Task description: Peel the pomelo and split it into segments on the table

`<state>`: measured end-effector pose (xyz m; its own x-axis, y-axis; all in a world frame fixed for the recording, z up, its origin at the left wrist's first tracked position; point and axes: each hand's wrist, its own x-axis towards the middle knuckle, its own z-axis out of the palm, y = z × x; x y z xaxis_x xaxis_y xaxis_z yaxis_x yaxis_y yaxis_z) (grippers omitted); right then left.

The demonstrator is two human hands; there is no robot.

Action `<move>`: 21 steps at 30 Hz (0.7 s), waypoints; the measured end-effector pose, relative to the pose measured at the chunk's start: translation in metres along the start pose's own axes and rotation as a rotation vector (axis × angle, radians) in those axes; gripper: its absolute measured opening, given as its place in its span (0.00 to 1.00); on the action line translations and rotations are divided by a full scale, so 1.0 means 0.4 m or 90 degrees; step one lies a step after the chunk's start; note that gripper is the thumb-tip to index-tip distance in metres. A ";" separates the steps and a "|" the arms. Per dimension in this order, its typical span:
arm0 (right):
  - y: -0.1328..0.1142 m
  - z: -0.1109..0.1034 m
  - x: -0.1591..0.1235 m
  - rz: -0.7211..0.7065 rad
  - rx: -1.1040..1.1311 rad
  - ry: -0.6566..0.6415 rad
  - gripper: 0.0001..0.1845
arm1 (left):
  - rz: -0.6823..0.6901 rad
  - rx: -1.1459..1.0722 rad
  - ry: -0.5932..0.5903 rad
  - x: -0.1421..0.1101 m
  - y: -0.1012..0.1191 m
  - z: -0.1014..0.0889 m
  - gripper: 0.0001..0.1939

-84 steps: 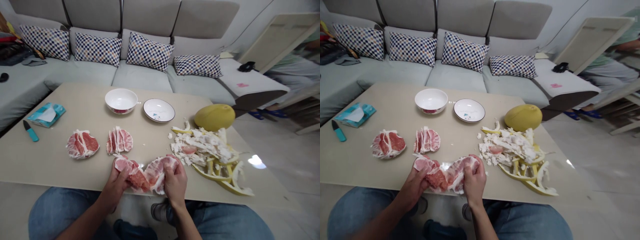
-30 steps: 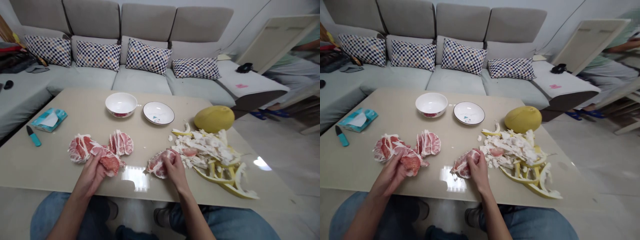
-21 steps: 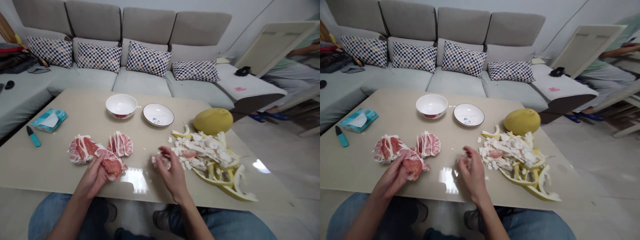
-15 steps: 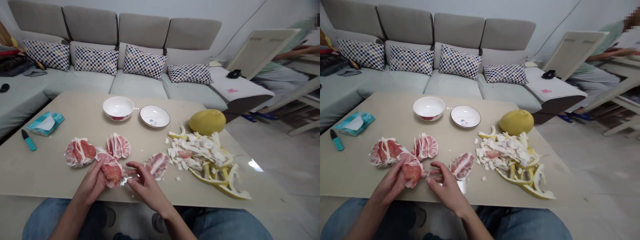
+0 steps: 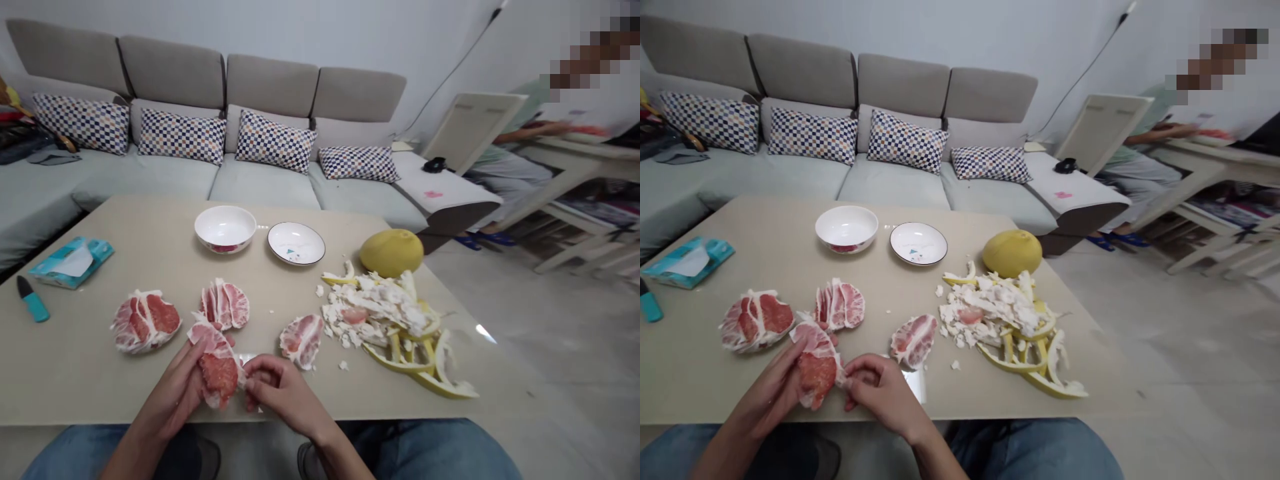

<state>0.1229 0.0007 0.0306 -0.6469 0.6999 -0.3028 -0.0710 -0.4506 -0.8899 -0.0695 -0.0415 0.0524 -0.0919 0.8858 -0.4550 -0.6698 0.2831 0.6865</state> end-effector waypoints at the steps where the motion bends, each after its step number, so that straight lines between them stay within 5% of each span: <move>1: 0.003 -0.001 -0.003 0.005 -0.009 -0.006 0.21 | -0.005 0.004 0.007 0.000 0.000 0.000 0.18; 13: -0.017 -0.010 -0.041 -0.118 -0.261 0.062 0.08 | -0.040 0.011 0.024 0.014 -0.008 0.000 0.11; 21: -0.015 -0.018 -0.041 -0.046 -0.013 0.030 0.16 | -0.046 0.001 0.024 0.009 -0.010 0.001 0.10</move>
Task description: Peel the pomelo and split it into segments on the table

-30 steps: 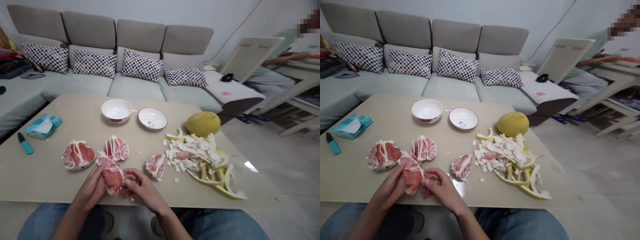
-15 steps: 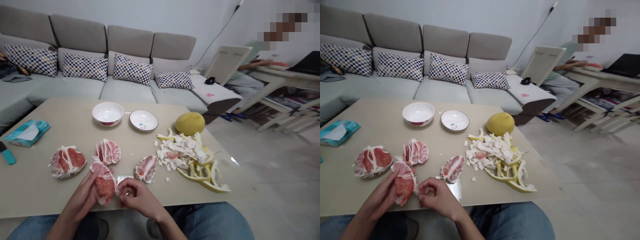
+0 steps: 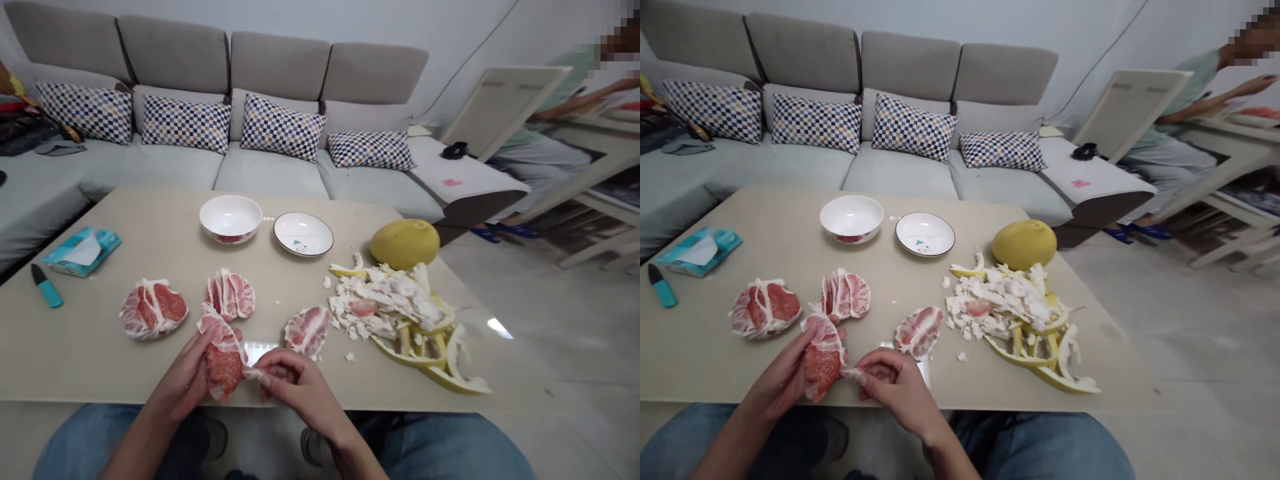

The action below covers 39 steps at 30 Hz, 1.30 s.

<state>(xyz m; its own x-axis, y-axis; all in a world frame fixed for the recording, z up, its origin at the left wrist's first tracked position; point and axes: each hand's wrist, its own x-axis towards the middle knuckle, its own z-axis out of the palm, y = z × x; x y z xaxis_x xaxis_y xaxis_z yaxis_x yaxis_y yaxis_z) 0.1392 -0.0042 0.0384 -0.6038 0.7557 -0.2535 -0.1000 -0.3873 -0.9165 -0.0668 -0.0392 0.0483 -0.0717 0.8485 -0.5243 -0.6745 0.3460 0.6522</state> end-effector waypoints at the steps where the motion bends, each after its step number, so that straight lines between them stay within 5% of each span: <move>1: 0.003 -0.001 0.000 0.007 0.030 0.001 0.17 | -0.001 -0.003 -0.004 -0.001 -0.001 0.001 0.10; 11: 0.035 0.023 0.011 0.090 0.261 0.060 0.21 | -0.012 -0.017 -0.109 -0.016 -0.009 0.014 0.18; 18: 0.012 -0.003 0.006 0.098 0.311 0.086 0.18 | -0.015 -0.006 0.013 -0.016 0.012 0.018 0.15; 25: -0.012 -0.011 0.007 0.095 0.363 0.062 0.17 | -0.039 -0.027 0.028 -0.011 0.023 0.031 0.13; 29: -0.090 -0.048 0.024 0.098 0.328 0.046 0.17 | -0.046 -0.019 0.029 -0.013 0.031 0.032 0.13; 33: -0.231 -0.136 0.113 -0.019 0.078 0.123 0.15 | -0.045 -0.017 0.029 -0.010 0.025 0.025 0.11; 39: -0.377 -0.307 0.386 -0.087 -0.181 0.301 0.14 | -0.024 0.005 0.013 0.001 0.011 0.011 0.09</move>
<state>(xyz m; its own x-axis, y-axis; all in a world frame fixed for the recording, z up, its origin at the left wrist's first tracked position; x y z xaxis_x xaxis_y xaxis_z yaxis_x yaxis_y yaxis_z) 0.1583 0.2357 0.0993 -0.1746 0.9684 -0.1780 0.1048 -0.1615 -0.9813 -0.0665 -0.0355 0.0534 -0.0611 0.8264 -0.5597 -0.6708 0.3813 0.6361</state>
